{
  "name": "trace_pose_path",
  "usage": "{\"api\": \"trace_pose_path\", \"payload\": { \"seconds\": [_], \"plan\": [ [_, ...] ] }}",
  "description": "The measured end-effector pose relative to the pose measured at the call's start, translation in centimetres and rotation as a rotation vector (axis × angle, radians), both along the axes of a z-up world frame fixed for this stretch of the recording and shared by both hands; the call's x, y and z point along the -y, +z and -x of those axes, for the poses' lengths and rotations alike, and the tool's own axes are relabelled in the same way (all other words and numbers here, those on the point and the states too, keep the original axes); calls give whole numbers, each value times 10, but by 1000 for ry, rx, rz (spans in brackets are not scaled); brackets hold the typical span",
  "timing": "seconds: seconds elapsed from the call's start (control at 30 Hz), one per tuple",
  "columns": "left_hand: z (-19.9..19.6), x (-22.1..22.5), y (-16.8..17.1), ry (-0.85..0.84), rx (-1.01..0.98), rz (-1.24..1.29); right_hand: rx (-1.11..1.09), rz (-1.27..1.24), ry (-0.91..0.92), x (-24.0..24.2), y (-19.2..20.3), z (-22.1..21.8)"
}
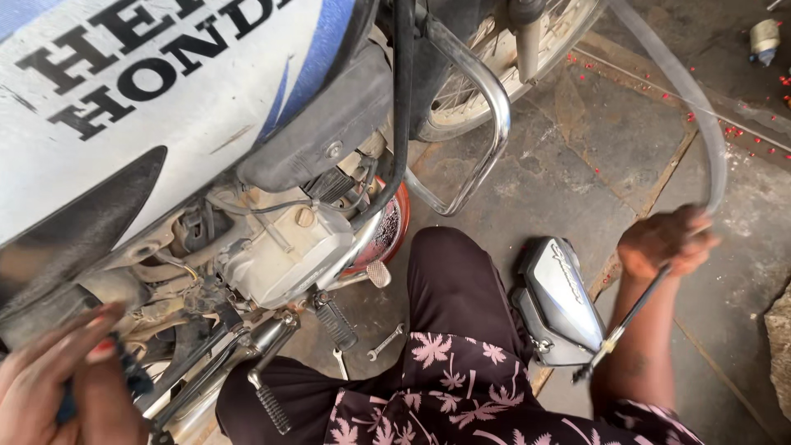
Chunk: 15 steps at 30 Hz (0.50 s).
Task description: The person disconnects and reconnects electrical wires and cables on the engine of a motorcycle by hand.
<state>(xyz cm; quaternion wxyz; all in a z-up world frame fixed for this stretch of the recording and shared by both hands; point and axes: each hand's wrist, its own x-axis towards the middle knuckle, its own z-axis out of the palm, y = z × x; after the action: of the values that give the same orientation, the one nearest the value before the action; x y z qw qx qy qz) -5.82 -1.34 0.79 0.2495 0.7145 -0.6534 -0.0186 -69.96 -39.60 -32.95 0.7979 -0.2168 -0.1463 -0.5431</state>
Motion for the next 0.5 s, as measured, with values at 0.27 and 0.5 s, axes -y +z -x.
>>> {"api": "trace_pose_path", "payload": {
  "seconds": [0.27, 0.5],
  "plan": [
    [117, 39, -48, 114, 32, 169, 42, -278, -489, 73, 69, -88],
    [250, 57, -191, -6, -566, -67, -28, -253, -589, 208, 58, -160]
  ]
}}
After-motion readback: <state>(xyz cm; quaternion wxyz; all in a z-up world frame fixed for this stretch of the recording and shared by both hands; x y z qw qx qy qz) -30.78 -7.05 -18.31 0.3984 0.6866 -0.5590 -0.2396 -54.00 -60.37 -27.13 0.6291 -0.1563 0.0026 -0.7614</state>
